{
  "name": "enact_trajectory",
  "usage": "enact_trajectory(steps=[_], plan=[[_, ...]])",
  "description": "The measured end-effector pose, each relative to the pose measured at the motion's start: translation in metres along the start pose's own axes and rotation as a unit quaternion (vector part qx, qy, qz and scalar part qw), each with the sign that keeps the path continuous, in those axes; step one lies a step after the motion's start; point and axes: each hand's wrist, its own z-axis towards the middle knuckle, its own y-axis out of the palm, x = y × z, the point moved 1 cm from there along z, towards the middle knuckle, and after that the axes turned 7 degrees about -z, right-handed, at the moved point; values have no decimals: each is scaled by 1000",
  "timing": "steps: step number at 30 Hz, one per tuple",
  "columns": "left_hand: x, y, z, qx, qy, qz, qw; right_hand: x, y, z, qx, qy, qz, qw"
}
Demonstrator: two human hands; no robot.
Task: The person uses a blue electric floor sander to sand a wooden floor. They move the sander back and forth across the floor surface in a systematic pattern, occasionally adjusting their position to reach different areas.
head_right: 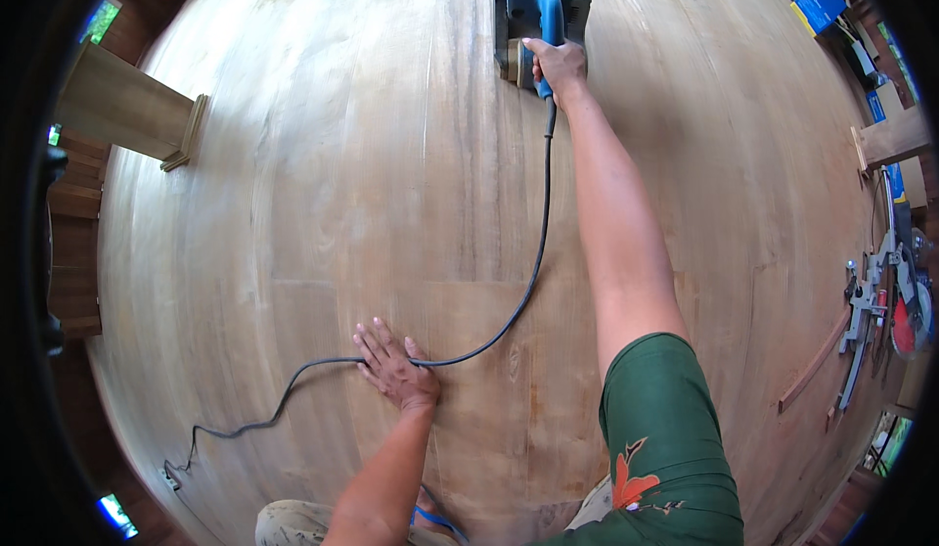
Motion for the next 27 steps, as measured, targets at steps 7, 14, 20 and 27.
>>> enact_trajectory(steps=[7, 14, 20, 27], plan=[[-1, 2, 1, 2, 0, 12, 1000, 6, 20, 8, 12, -40, -33, 999], [1, 2, -1, 26, 3, 12, 1000, 11, 13, -74, -2, -38, -11, 999], [-1, 4, -2, 29, 2, 6, 1000, 31, -11, -179, 16, -24, -32, 999], [-5, 9, -1, 37, 6, 3, 999, 48, -56, -388, 29, -3, -40, 999]])
